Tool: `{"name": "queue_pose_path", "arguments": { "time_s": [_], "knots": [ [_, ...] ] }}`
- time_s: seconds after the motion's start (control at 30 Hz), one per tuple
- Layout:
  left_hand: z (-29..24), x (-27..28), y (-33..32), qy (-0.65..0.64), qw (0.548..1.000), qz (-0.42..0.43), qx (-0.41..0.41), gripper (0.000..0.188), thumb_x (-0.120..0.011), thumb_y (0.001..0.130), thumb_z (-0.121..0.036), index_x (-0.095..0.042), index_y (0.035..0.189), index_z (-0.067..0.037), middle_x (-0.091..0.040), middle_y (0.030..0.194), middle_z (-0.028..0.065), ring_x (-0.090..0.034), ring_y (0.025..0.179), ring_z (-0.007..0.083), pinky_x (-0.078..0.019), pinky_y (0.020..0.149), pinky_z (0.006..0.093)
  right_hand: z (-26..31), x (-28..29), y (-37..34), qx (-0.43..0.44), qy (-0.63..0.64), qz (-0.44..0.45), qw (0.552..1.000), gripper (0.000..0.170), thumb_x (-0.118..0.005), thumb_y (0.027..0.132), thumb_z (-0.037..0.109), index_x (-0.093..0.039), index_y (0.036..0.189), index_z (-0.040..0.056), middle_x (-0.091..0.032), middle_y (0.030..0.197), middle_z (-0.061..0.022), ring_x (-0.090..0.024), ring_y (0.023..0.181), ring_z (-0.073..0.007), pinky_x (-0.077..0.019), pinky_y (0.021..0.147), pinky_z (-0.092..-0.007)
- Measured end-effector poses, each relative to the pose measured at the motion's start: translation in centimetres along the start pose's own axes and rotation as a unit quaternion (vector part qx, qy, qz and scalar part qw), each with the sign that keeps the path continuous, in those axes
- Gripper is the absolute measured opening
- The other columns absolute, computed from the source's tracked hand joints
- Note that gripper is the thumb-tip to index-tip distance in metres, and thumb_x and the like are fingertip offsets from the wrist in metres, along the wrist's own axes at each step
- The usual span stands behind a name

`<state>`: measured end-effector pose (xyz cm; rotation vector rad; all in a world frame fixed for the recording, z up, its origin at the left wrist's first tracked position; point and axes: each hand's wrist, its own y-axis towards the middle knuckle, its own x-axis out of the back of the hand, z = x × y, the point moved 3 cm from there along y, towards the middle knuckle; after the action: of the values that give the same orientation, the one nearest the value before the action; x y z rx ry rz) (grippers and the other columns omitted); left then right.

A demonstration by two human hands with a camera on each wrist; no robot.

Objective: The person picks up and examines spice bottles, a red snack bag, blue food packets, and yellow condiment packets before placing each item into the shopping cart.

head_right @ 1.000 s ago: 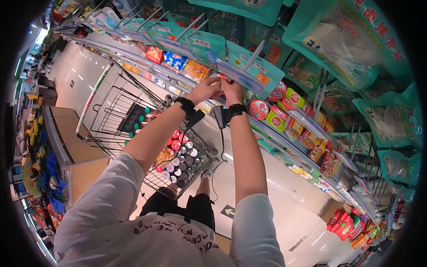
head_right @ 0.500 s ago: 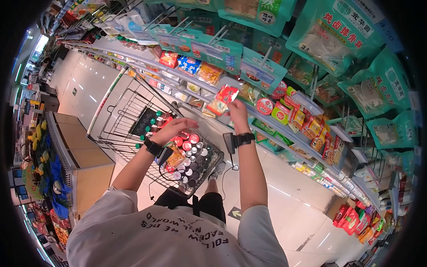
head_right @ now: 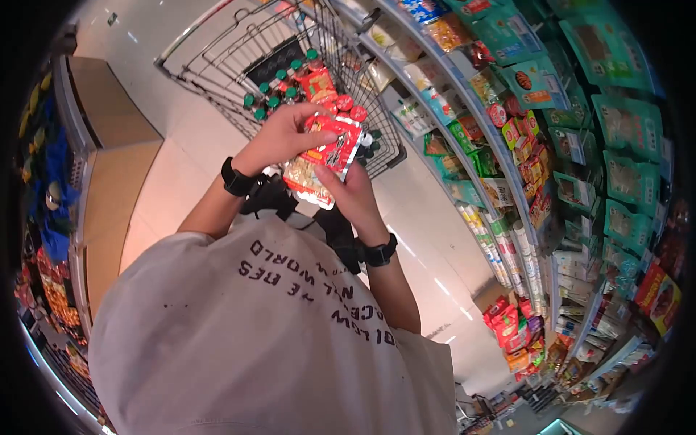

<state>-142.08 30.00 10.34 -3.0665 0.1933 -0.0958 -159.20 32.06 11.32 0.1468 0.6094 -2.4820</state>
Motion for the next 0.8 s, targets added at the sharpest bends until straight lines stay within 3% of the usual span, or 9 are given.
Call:
{"name": "queue_pose_path", "arguments": {
  "time_s": [0.1,0.17,0.2,0.27,0.3,0.43,0.53,0.6,0.8],
  "knots": [
    [-1.7,3.2,-2.9,-0.058,0.997,-0.055,0.014,0.033,-0.072,0.086,-0.029,-0.064,0.102,-0.001,-0.061,0.078,-0.0012,-0.053,0.07,0.0053,-0.0438,0.061,0.0241,1.8,-3.5,-0.6,-0.007,-0.024,0.016,1.0,0.028,-0.06,0.095,0.018,-0.058,0.117,-0.0002,-0.066,0.107,-0.005,-0.062,0.092,-0.0089,-0.0504,0.082,-0.0267],
    [-0.9,4.6,-4.2,-0.112,0.994,0.012,-0.014,0.036,-0.068,0.088,-0.035,-0.064,0.1,-0.002,-0.06,0.075,-0.0016,-0.053,0.063,0.0058,-0.0431,0.056,0.0232,2.5,-5.1,-1.6,-0.022,-0.041,-0.007,0.999,0.029,-0.058,0.096,0.02,-0.058,0.115,-0.0009,-0.066,0.107,-0.0061,-0.062,0.093,-0.0091,-0.0506,0.082,-0.0262],
    [-1.1,5.6,-5.0,-0.112,0.993,0.008,-0.017,0.036,-0.068,0.088,-0.035,-0.064,0.1,-0.002,-0.06,0.075,-0.0016,-0.053,0.063,0.0058,-0.0431,0.056,0.0232,2.8,-6.1,-2.0,-0.021,-0.044,-0.003,0.999,0.029,-0.058,0.096,0.02,-0.058,0.115,-0.0009,-0.066,0.107,-0.0061,-0.062,0.093,-0.0091,-0.0506,0.082,-0.0262],
    [-1.0,6.8,-6.2,-0.106,0.989,0.092,0.055,0.03,-0.061,0.094,-0.026,-0.061,0.111,-0.001,-0.065,0.088,-0.0025,-0.055,0.074,0.0013,-0.0451,0.061,0.0193,3.1,-7.6,-2.4,-0.019,-0.04,0.001,0.999,0.029,-0.057,0.097,0.021,-0.058,0.115,-0.0016,-0.066,0.108,-0.0074,-0.062,0.093,-0.0097,-0.0505,0.082,-0.0263],
    [-0.8,7.2,-6.8,-0.126,0.98,0.125,0.085,0.031,-0.061,0.095,-0.028,-0.061,0.109,-0.001,-0.064,0.087,-0.0033,-0.055,0.075,0.0012,-0.0452,0.063,0.0191,2.9,-8.1,-2.7,-0.007,-0.053,-0.007,0.999,0.03,-0.056,0.097,0.021,-0.057,0.116,-0.0023,-0.066,0.108,-0.0084,-0.063,0.093,-0.0108,-0.0504,0.083,-0.0265],
    [-1.6,8.3,-8.4,-0.12,0.977,0.167,0.053,0.03,-0.061,0.094,-0.028,-0.06,0.108,-0.001,-0.063,0.087,-0.0035,-0.055,0.077,0.0016,-0.0457,0.065,0.0198,2.5,-9.5,-4.3,-0.002,-0.055,-0.013,0.998,0.033,-0.057,0.097,0.023,-0.056,0.118,-0.0023,-0.066,0.109,-0.0089,-0.063,0.094,-0.0116,-0.0504,0.084,-0.0271],
    [-1.6,8.2,-8.2,-0.142,0.975,0.165,-0.031,0.03,-0.062,0.094,-0.028,-0.059,0.107,-0.001,-0.063,0.088,-0.0034,-0.055,0.078,0.0023,-0.0464,0.067,0.0203,3.0,-10.2,-4.9,0.014,-0.035,-0.027,0.999,0.035,-0.058,0.096,0.025,-0.055,0.119,-0.002,-0.066,0.11,-0.0088,-0.063,0.095,-0.0122,-0.0506,0.084,-0.0279],
    [-2.2,8.3,-8.4,-0.165,0.974,0.133,-0.082,0.031,-0.062,0.094,-0.032,-0.06,0.098,-0.001,-0.061,0.075,-0.0008,-0.056,0.06,0.0052,-0.0469,0.055,0.0204,3.2,-10.8,-5.4,0.028,-0.025,-0.052,0.998,0.035,-0.058,0.096,0.025,-0.055,0.119,-0.0018,-0.065,0.111,-0.0088,-0.063,0.096,-0.0124,-0.0507,0.085,-0.0284],
    [-4.5,9.1,-8.8,-0.171,0.969,0.161,-0.082,0.029,-0.058,0.096,-0.029,-0.06,0.098,-0.001,-0.062,0.077,-0.0001,-0.057,0.063,0.0042,-0.0475,0.057,0.0206,3.9,-10.9,-5.8,0.052,-0.052,-0.066,0.995,0.033,-0.057,0.097,0.023,-0.055,0.118,-0.0016,-0.066,0.11,-0.0084,-0.064,0.095,-0.0123,-0.0508,0.084,-0.0276]
  ]
}}
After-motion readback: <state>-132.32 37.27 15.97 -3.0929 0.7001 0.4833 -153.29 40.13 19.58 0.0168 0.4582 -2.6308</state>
